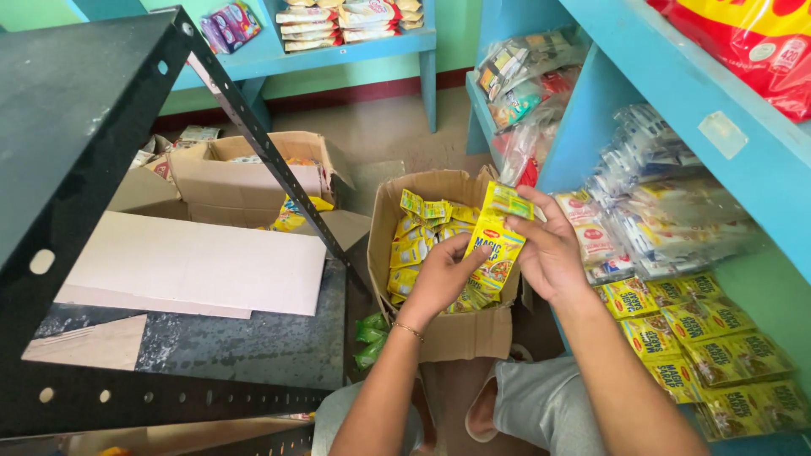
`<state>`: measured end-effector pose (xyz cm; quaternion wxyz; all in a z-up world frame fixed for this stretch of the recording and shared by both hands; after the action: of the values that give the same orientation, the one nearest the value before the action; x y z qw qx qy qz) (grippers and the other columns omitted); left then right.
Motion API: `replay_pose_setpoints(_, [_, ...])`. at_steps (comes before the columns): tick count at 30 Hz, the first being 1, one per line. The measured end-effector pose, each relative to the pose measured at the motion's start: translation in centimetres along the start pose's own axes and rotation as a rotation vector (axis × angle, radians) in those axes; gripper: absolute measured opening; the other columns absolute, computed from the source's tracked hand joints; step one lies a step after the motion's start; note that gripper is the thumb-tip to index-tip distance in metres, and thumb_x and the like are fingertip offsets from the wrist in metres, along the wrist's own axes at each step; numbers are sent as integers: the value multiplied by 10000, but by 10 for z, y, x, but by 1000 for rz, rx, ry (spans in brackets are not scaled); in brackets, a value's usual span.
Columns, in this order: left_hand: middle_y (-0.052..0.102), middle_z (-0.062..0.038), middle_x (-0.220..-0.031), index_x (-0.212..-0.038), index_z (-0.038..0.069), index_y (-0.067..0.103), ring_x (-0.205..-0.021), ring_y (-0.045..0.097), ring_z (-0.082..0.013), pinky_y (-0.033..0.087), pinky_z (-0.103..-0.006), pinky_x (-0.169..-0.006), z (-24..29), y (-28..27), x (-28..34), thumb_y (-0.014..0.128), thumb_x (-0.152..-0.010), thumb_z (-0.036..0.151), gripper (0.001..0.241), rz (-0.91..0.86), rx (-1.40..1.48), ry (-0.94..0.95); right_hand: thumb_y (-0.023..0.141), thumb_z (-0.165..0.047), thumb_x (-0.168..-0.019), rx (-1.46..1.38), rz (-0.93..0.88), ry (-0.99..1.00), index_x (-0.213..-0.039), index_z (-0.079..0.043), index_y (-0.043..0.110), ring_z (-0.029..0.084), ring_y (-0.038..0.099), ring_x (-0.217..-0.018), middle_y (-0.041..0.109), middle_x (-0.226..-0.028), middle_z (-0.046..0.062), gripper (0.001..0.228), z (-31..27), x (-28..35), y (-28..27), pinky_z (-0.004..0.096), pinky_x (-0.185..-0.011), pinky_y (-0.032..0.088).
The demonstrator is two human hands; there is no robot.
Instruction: Organizing and restocking seasoning packets on a grocery store shelf.
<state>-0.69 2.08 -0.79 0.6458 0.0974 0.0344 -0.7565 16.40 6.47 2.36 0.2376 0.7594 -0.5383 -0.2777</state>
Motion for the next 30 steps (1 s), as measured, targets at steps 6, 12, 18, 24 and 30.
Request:
replay_pose_setpoints(6, [721, 37, -946, -1089, 2, 693, -869, 631, -23, 538, -231, -788, 8, 4, 14, 707, -953, 152, 204, -160, -61, -13, 649, -111, -1020, 42, 225, 31, -1280, -3, 617, 198, 692, -1048, 696, -1188, 108, 283, 8, -1, -14, 376, -906, 576])
replay_pose_setpoints(12, [716, -66, -993, -1014, 25, 761, -914, 625, -120, 507, -275, -785, 22, 5, 12, 753, -951, 157, 147, 149, -207, 55, 687, -208, -968, 299, 214, 84, -1370, -35, 585, 193, 696, -1067, 701, -1241, 121, 449, 8, 5, -20, 390, -936, 525])
replay_pose_setpoints(18, [515, -134, -1465, -887, 22, 757, -1300, 546, -264, 447, -368, -1080, 13, -18, 6, 797, -888, 139, 124, 428, -256, 327, 843, -267, -822, 1193, -165, -443, -1421, 6, 527, 299, 579, -1257, 583, -1398, 164, 730, -13, 28, 34, 433, -1008, 461])
replay_pose_setpoints(24, [482, -142, -1590, -929, 6, 744, -1450, 479, -309, 401, -426, -1181, -3, -25, 3, 781, -940, 108, 110, 372, -78, 375, 821, -255, -868, 1438, -173, -435, -1067, -45, 745, 290, 685, -988, 727, -1009, 130, 299, 10, 29, 25, 394, -884, 519])
replay_pose_setpoints(30, [450, -129, -1566, -1063, 33, 707, -1468, 471, -285, 463, -396, -1164, 18, -21, 7, 748, -921, 17, 149, 250, 187, 383, 768, -247, -912, 1306, -133, -396, -1078, -39, 732, 251, 694, -864, 707, -932, 126, 268, -2, 34, 35, 358, -763, 522])
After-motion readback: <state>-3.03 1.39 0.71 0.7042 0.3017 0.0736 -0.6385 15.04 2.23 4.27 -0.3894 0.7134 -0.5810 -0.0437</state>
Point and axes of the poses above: each hand's wrist, its own x-axis away from the middle knuckle, its own y-axis out of the palm, z = x × y, the point moved 2 cm from there along -x, towards the middle knuckle
